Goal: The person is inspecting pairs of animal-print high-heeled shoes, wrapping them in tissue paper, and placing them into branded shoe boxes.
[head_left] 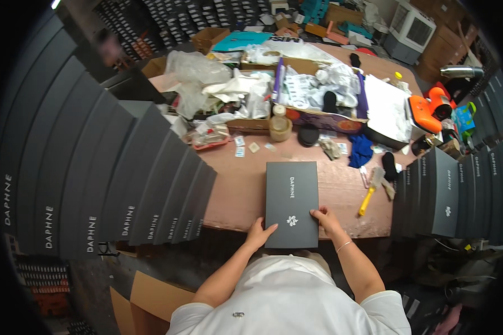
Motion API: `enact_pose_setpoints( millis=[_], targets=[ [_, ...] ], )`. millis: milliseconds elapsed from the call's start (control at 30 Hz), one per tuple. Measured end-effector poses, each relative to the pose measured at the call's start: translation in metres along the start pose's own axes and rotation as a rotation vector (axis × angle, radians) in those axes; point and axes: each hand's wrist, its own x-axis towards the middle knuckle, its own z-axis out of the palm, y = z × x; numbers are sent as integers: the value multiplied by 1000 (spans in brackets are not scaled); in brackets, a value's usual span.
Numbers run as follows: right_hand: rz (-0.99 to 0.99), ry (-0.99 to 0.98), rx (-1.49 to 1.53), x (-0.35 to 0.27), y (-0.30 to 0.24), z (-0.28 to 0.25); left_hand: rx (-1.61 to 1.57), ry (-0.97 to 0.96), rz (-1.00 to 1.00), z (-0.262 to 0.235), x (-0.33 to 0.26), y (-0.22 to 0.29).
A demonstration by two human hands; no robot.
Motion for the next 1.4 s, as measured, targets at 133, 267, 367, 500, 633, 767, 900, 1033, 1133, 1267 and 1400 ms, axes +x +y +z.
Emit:
enact_pose_setpoints(
  millis=[133, 267, 367, 500, 633, 767, 900, 1033, 1133, 1267, 1400],
  targets=[
    [-27, 93, -228, -6, -28, -89, -739, -419, -513, 51, 17, 85],
    [24, 2, 25, -45, -87, -104, -920, -267, -479, 67, 0, 143],
    [-202, 56, 242, -65, -88, -70, -518, -154, -130, 59, 10, 118],
    [-115, -699, -290, -88, -74, 15, -835, -60, -11, -9, 13, 124],
    [-798, -104, -789, -62, -51, 3, 277, 213, 102, -61, 23, 97],
    [-476, -55, -1265, -12, -27, -39, 323, -25, 345, -16, 33, 117],
    [-526, 128, -1307, 18, 2, -24, 40, -180, 292, 56, 34, 145],
    [-685, 12, -1196, -40, -56, -36, -295, -60, 162, 42, 37, 157],
    [-907, -100, -1370, -85, -94, -28, -651, -406, -297, 28, 36, 186],
    [-1152, 11, -1505, -100, -119, -17, -1174, -310, -449, 37, 38, 185],
    [-1273, 228, -1169, -99, -95, 33, -1328, -112, -333, 41, 42, 176]
  ],
)
